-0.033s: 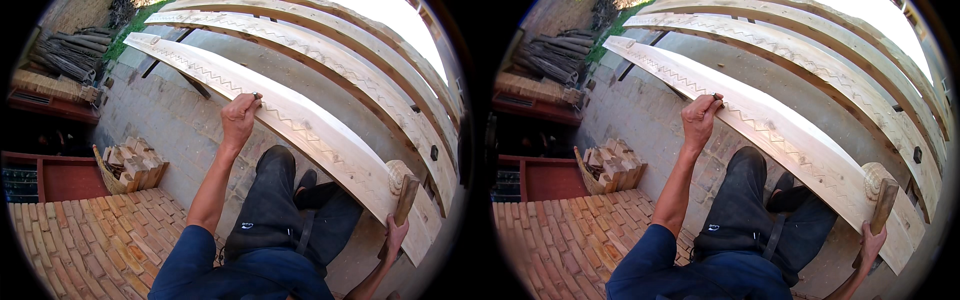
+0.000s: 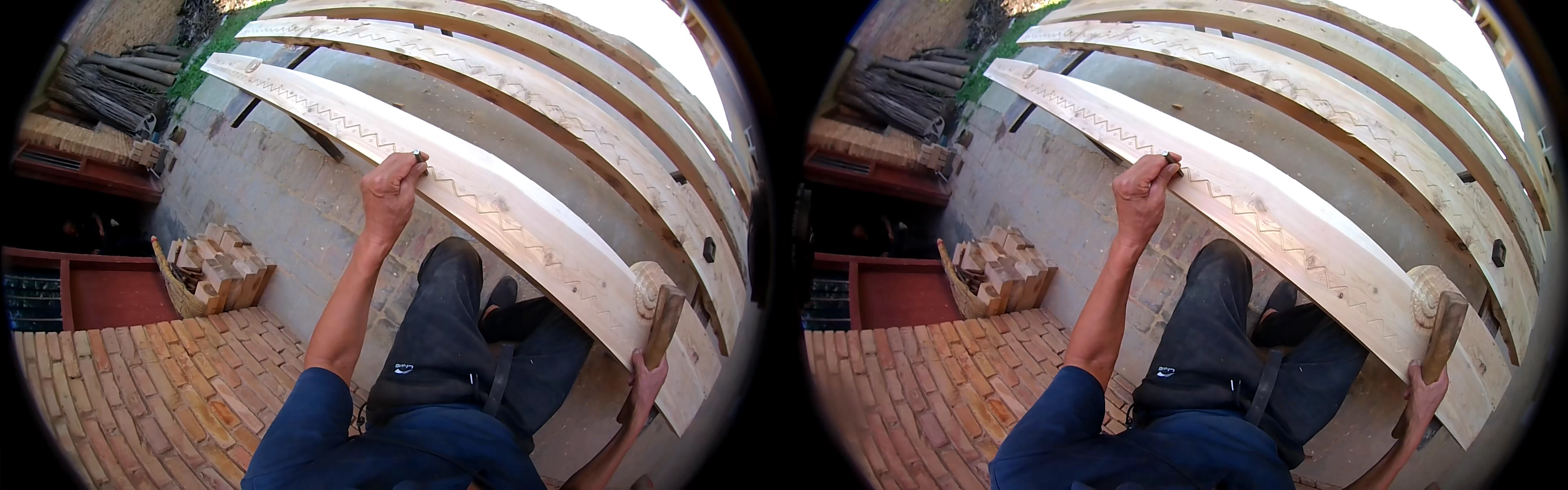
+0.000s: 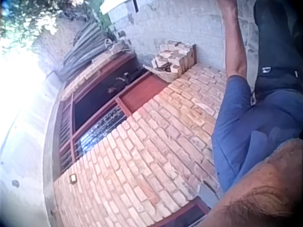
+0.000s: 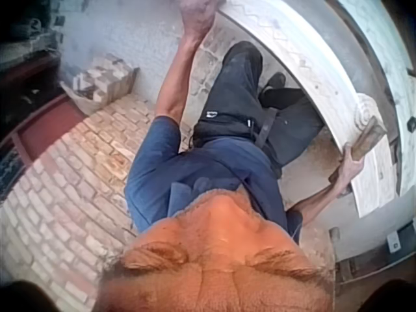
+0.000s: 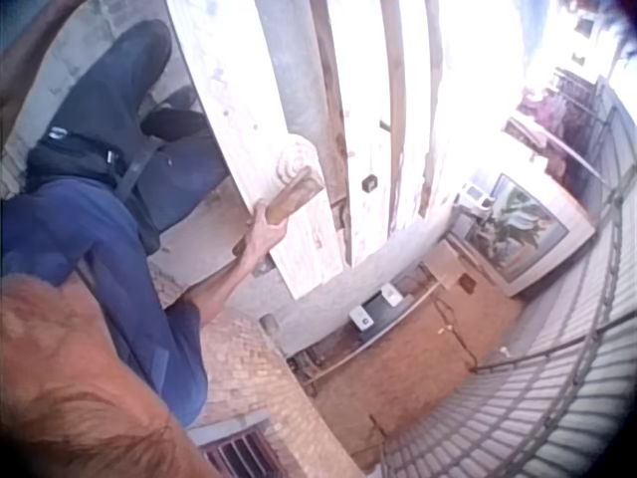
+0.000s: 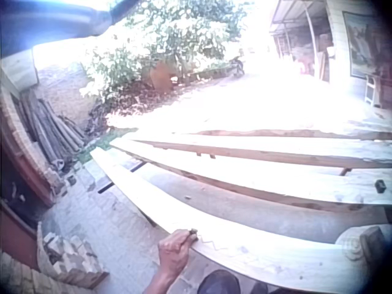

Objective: The person carves decorative patterns into long wooden planks using a chisel and a wooden mallet. They repeatedly strike the chisel to create zigzag and spiral designs, then inspect the carved surfaces by running their hands over them.

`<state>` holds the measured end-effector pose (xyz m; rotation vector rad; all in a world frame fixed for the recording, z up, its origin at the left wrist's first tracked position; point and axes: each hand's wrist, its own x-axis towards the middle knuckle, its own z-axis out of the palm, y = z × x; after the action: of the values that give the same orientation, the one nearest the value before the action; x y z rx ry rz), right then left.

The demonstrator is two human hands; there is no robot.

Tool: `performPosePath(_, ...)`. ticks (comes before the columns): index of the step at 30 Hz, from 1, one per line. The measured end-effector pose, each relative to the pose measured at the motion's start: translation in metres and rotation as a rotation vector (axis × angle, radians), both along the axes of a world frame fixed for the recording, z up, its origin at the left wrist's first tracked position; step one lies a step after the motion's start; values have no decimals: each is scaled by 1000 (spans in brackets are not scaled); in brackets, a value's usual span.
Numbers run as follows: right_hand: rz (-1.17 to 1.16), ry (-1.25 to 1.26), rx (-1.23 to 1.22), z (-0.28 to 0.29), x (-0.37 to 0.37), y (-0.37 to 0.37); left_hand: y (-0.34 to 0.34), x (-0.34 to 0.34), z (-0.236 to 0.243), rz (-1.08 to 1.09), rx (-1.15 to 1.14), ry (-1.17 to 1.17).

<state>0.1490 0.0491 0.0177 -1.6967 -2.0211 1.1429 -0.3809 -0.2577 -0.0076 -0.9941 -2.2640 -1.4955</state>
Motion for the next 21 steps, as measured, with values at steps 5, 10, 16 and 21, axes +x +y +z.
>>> performPosePath(5,-14,-57,-40,13,-11,-5,-1,0,-2,-7,-10,36)
performPosePath(10,116,-88,193,41,-62,-37,3,1,3,3,-37,73)
performPosePath(16,513,115,370,76,-209,-88,-1,1,-5,11,-5,39)
performPosePath(21,769,241,447,76,-308,-112,-3,-1,-4,-4,16,37)
